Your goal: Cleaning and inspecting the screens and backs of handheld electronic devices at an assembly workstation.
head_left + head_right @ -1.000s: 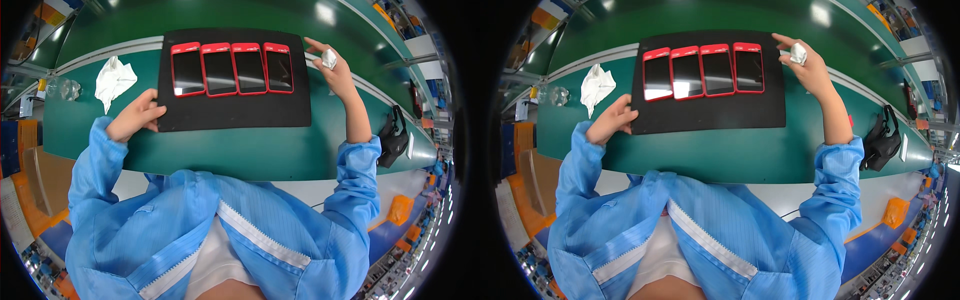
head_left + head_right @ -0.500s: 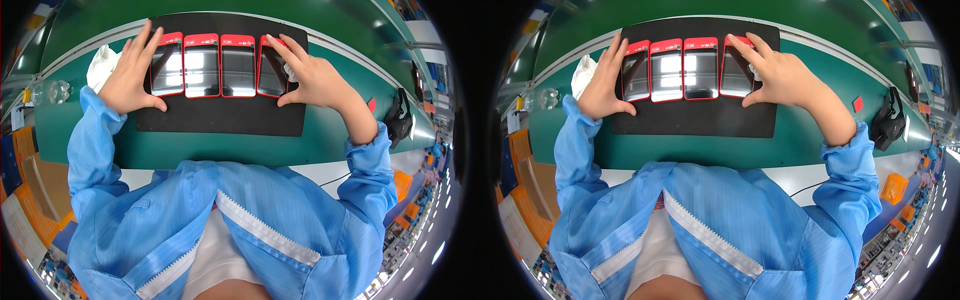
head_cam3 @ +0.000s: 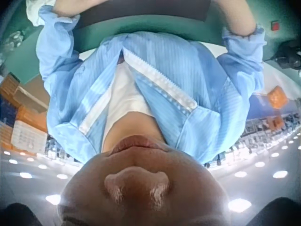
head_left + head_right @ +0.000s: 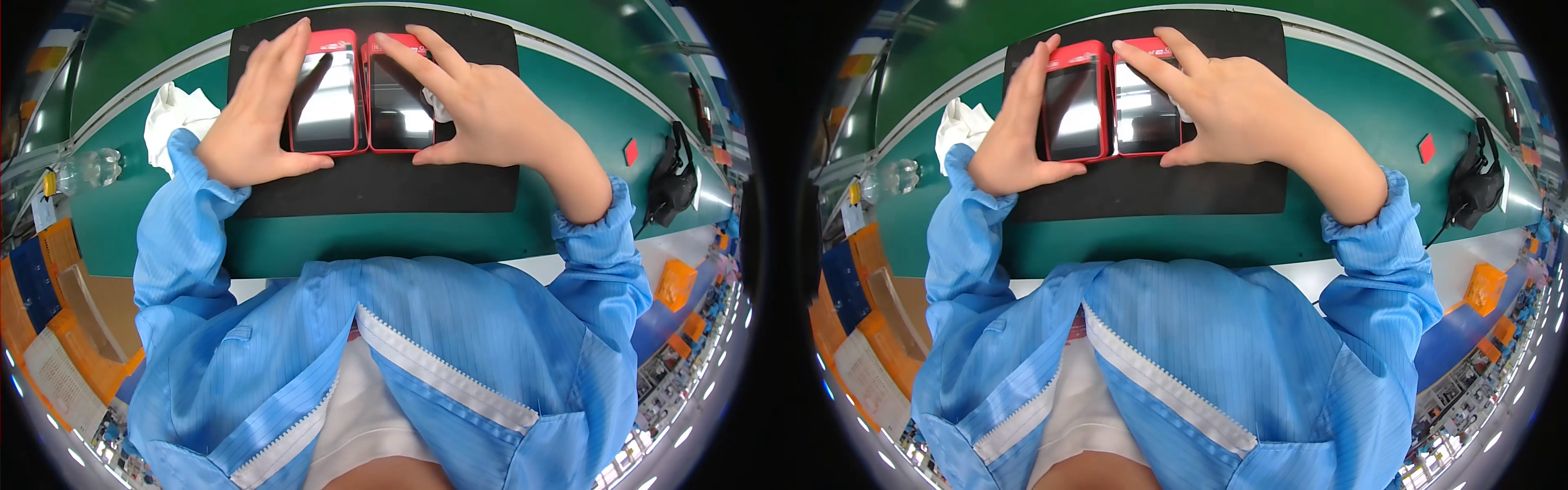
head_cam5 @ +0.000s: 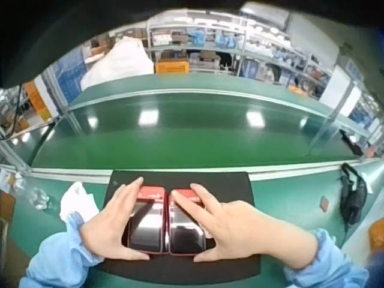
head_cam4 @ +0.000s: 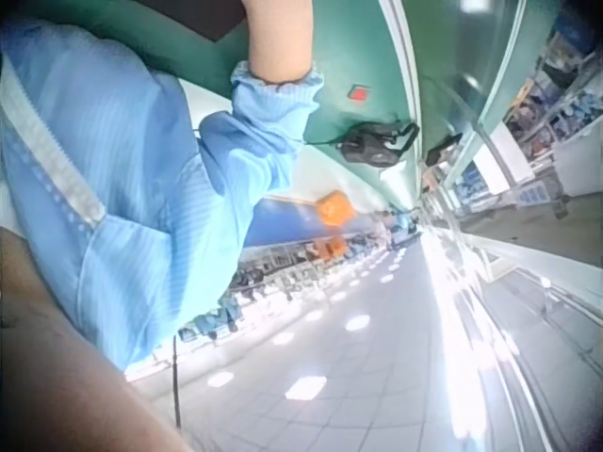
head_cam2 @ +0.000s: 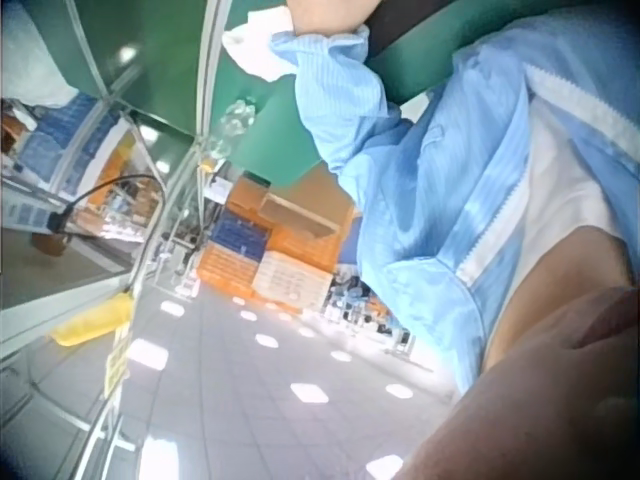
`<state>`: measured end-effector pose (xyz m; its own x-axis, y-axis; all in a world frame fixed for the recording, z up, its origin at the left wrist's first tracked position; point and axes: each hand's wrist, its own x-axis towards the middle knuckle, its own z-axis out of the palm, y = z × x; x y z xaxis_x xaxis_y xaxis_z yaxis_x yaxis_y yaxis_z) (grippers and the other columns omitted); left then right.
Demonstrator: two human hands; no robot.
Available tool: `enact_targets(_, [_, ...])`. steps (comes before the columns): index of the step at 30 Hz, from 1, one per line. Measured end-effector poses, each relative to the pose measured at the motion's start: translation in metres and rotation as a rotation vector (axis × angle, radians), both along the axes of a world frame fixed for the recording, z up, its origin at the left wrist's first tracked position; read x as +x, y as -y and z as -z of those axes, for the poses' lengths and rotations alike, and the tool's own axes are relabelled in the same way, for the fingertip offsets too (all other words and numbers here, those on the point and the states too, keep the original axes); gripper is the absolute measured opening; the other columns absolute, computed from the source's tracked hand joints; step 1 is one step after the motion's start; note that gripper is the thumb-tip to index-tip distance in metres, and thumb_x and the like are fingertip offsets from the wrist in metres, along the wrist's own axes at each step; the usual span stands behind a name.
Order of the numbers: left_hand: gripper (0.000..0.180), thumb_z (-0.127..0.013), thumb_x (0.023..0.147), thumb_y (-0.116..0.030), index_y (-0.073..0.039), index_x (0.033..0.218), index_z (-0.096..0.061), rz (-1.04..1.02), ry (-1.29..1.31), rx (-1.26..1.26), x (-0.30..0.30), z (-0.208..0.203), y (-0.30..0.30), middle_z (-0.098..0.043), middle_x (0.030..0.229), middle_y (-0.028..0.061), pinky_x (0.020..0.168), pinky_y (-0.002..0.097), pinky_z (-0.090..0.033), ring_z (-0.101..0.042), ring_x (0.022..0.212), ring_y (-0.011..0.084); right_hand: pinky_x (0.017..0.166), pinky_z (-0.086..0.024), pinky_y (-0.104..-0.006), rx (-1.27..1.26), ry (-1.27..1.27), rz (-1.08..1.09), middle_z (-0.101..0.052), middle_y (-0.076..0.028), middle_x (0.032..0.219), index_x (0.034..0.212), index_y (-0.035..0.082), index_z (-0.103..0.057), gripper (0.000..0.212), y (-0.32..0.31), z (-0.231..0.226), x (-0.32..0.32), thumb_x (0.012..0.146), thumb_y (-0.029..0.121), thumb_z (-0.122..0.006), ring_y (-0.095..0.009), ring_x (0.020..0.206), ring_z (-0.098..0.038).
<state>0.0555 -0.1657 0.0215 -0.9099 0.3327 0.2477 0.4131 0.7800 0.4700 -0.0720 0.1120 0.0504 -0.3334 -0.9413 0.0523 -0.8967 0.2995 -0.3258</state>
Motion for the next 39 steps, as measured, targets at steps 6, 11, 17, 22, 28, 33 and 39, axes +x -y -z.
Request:
enact_targets(6, [0.103,-0.074,0.092,-0.024,-0.005,0.162,-0.001,-0.329,0.346,0.941,0.045,-0.001,-0.025,-0.010,0.167,0.0225,0.122,0.0471,-0.023,-0.023,0.153,0.0380,0.090,-0.054,-0.0379,-0.306,0.245,0.404,-0.060,-0.011,0.132,0.144,0.011,-0.052,0.078,-0.032,0.011,0.006,0.077,0.035,-0.085,-0.032,0.114,-0.064])
enact_targets(11, [0.077,-0.067,0.096,-0.018,0.003,0.156,-0.023,-0.477,0.634,1.039,0.037,-0.019,-0.045,-0.038,0.155,0.0187,0.118,0.0344,-0.030,-0.040,0.142,0.0258,0.094,-0.050,-0.0326,-0.369,0.860,0.397,-0.065,-0.014,0.127,0.140,0.003,-0.057,0.048,-0.030,0.046,0.026,0.103,0.032,-0.059,-0.022,0.111,-0.064])
enact_targets(17, [0.051,-0.068,0.097,-0.033,0.000,0.134,-0.054,-0.535,0.681,1.007,-0.002,-0.012,-0.048,-0.068,0.120,0.0080,0.096,0.0293,-0.048,-0.064,0.106,0.0131,0.099,-0.047,-0.0273,-0.251,1.047,0.478,-0.068,-0.008,0.123,0.142,-0.002,-0.054,0.051,0.003,0.039,0.016,0.107,0.034,-0.052,-0.013,0.114,-0.061])
enact_targets(22, [0.031,-0.065,0.099,-0.028,-0.004,0.119,-0.065,-0.711,0.753,1.234,-0.004,-0.038,-0.034,-0.071,0.112,0.0050,0.095,0.0298,-0.051,-0.066,0.104,0.0141,0.102,-0.045,-0.0278,-0.437,1.161,0.347,-0.067,-0.012,0.127,0.141,-0.004,-0.053,0.045,0.000,0.051,0.006,0.108,0.027,-0.049,-0.015,0.115,-0.060])
enact_targets(28, [0.045,-0.063,0.101,-0.026,-0.001,0.137,-0.051,-0.474,0.748,1.269,-0.014,-0.033,-0.065,-0.064,0.131,0.0094,0.106,0.0324,-0.045,-0.061,0.119,0.0176,0.058,-0.044,-0.0269,-0.383,1.001,0.443,-0.057,0.001,0.071,0.118,0.003,-0.070,0.049,0.012,0.056,0.014,0.103,0.047,-0.053,-0.006,0.064,-0.052])
enact_targets(33, [0.043,-0.061,0.101,-0.024,-0.006,0.139,-0.050,-0.473,0.737,1.349,-0.013,-0.028,-0.087,-0.060,0.133,0.0062,0.109,0.0354,-0.041,-0.056,0.123,0.0196,0.077,-0.053,-0.0312,-0.426,1.135,0.430,-0.071,-0.011,0.086,0.119,-0.005,-0.068,0.080,0.020,0.048,0.017,0.099,0.069,-0.045,-0.020,0.081,-0.067])
enact_targets(39, [0.035,-0.066,0.094,-0.013,-0.005,0.128,-0.059,-0.527,0.728,1.524,-0.014,-0.026,-0.099,-0.066,0.119,0.0059,0.104,0.0349,-0.045,-0.061,0.114,0.0191,0.081,-0.058,-0.0470,-0.295,0.619,0.624,-0.062,-0.035,0.111,0.127,-0.008,-0.056,0.086,0.036,0.049,0.038,0.097,0.071,-0.040,-0.046,0.095,-0.069])
